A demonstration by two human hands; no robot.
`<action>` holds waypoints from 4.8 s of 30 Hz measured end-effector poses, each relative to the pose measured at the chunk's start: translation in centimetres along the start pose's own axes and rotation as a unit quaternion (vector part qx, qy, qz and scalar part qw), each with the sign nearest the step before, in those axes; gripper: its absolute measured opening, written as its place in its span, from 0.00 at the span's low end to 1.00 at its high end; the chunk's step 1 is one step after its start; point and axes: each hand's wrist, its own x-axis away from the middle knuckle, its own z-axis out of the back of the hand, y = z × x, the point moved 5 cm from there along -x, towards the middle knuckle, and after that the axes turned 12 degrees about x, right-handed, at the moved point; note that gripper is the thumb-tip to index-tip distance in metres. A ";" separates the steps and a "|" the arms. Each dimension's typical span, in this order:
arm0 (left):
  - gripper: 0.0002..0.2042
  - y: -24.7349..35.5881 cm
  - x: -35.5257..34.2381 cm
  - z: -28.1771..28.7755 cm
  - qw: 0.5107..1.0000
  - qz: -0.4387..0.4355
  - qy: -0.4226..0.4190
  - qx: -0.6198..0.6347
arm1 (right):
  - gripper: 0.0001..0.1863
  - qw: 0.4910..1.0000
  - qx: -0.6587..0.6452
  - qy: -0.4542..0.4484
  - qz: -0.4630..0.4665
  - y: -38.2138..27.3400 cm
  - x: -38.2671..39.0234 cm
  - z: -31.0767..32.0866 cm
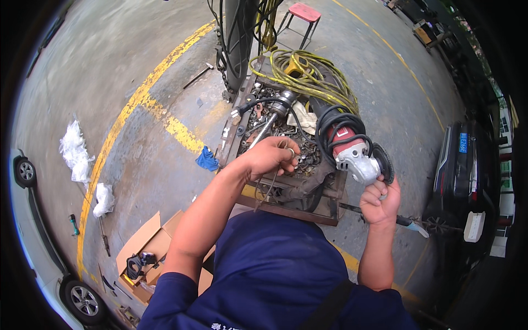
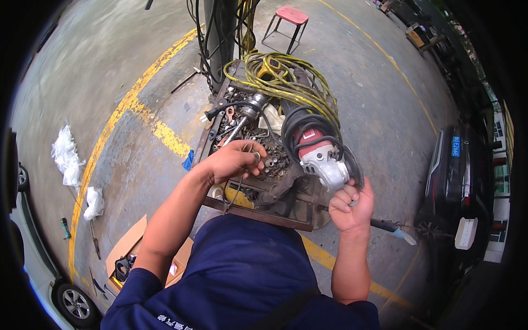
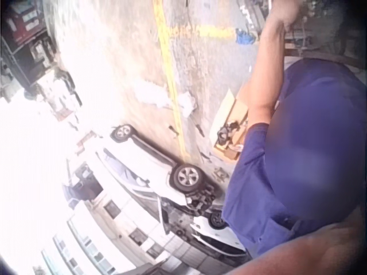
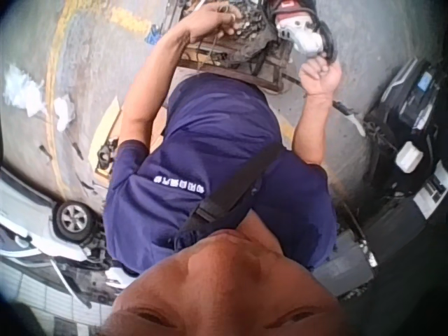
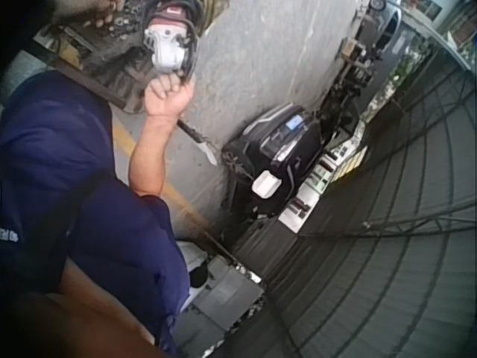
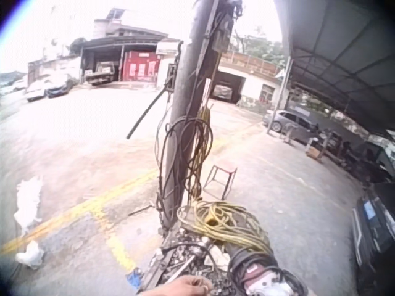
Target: The person retrieves a wrench and an impact driver from a tool cart, then kneels beside a white car to secure the front bumper cover near the wheel arch. They use the impact driver to tighten fasteners and a wrench to adjust components under the bumper.
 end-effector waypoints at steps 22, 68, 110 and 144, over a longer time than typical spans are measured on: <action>0.09 -1.2 -5.8 -4.3 0.689 -0.174 0.094 -0.697 | 0.18 0.999 -0.032 0.031 -0.016 0.2 -0.3 1.2; 0.11 2.6 -2.5 -4.2 0.776 -0.133 0.109 -0.607 | 0.17 0.999 -0.015 0.019 -0.037 0.4 -0.7 0.8; 0.11 -2.1 -8.2 -4.8 0.664 -0.069 0.061 -0.742 | 0.12 0.997 0.000 -0.035 -0.065 1.1 -0.2 -0.3; 0.09 -12.9 20.5 -11.5 0.927 -0.212 0.307 0.042 | 0.10 0.532 0.741 -0.344 0.223 7.3 5.4 -5.1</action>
